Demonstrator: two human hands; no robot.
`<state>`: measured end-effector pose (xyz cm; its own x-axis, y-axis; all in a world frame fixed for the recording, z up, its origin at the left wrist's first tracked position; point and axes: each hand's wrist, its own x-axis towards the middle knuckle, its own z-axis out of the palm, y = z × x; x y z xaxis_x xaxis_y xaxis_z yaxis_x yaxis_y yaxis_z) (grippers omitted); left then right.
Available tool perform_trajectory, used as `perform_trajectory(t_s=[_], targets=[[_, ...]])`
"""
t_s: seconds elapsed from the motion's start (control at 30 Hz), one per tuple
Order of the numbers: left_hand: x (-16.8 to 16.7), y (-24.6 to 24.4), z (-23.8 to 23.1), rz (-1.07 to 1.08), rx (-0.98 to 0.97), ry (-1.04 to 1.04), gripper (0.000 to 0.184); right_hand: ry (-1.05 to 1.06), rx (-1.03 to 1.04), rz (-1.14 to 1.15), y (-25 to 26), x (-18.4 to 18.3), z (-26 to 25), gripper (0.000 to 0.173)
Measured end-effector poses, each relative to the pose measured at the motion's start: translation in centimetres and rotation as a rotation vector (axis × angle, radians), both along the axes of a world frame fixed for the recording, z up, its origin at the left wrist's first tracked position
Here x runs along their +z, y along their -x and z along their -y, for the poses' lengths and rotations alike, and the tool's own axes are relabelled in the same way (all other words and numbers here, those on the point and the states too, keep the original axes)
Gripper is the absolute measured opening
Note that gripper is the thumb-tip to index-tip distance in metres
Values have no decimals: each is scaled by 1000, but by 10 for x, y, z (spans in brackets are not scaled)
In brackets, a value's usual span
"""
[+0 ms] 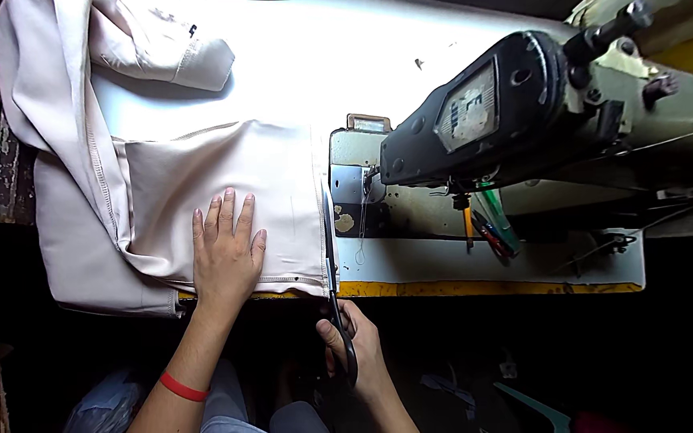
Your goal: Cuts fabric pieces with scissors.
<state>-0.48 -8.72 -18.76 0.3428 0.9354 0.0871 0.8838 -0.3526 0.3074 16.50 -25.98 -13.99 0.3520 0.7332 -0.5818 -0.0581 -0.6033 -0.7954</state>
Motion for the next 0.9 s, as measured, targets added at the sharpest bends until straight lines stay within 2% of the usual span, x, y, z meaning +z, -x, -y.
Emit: perform_trajectory(t_s=[0.4, 0.57, 0.8, 0.9], targets=[[0, 0, -1, -16, -12, -4, 57, 41, -38, -56, 2, 3, 1, 57], [0, 0, -1, -2, -7, -9, 57, 45, -9, -198, -5, 7, 1, 90], [-1, 0, 0, 7, -3, -14, 57, 40, -20, -285, -3, 9, 0, 92], [-1, 0, -1, 8, -2, -16, 57, 11, 10, -290, 0, 3, 4, 99]])
